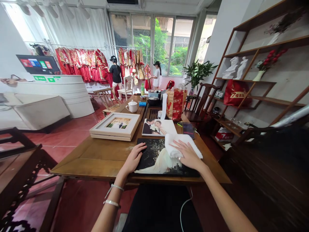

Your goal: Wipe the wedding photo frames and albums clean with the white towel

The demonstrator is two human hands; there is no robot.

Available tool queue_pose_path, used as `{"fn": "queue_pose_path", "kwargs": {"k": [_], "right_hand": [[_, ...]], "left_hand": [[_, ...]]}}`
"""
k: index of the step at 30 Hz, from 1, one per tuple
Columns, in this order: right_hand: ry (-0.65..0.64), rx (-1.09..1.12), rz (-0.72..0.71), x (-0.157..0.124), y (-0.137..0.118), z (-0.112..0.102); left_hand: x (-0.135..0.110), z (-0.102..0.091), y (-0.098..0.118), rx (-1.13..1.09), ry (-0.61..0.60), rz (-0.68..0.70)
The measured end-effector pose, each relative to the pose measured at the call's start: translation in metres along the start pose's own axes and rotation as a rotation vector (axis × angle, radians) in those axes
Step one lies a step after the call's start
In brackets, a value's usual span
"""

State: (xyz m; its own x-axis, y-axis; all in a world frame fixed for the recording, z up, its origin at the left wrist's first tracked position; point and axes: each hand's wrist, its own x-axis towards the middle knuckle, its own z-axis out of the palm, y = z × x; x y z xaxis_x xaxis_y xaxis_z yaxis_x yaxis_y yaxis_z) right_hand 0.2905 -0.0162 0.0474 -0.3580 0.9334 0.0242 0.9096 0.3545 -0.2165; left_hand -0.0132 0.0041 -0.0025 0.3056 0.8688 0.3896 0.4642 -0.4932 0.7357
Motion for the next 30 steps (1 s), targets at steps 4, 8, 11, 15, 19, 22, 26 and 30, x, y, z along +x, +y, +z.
{"fn": "queue_pose_path", "kwargs": {"k": [4,8,11,15,19,22,26,30], "right_hand": [[0.01,-0.009,0.078,0.047,-0.004,-0.005],[0.027,-0.013,0.08,0.061,-0.039,0.003],[0.024,-0.01,-0.017,0.042,-0.075,0.015],[0.007,0.046,-0.219,-0.011,-0.098,0.022],[-0.051,0.12,-0.246,-0.063,-0.08,0.017],[-0.043,0.111,-0.148,-0.081,-0.052,0.014],[0.024,0.041,0.021,-0.065,-0.02,0.012],[0.088,-0.031,0.216,-0.016,-0.026,0.01]], "left_hand": [[0.0,0.0,0.001,-0.005,-0.006,-0.002],[0.001,0.001,0.001,-0.015,0.008,-0.002],[0.001,0.002,0.0,-0.014,0.024,0.0],[0.001,0.002,0.001,-0.019,0.04,-0.008],[0.0,0.0,0.003,-0.02,0.033,-0.008],[-0.001,0.0,0.004,-0.018,0.031,-0.005],[0.0,0.001,0.002,-0.014,0.035,0.001],[0.0,0.001,0.002,-0.011,0.027,-0.006]]}}
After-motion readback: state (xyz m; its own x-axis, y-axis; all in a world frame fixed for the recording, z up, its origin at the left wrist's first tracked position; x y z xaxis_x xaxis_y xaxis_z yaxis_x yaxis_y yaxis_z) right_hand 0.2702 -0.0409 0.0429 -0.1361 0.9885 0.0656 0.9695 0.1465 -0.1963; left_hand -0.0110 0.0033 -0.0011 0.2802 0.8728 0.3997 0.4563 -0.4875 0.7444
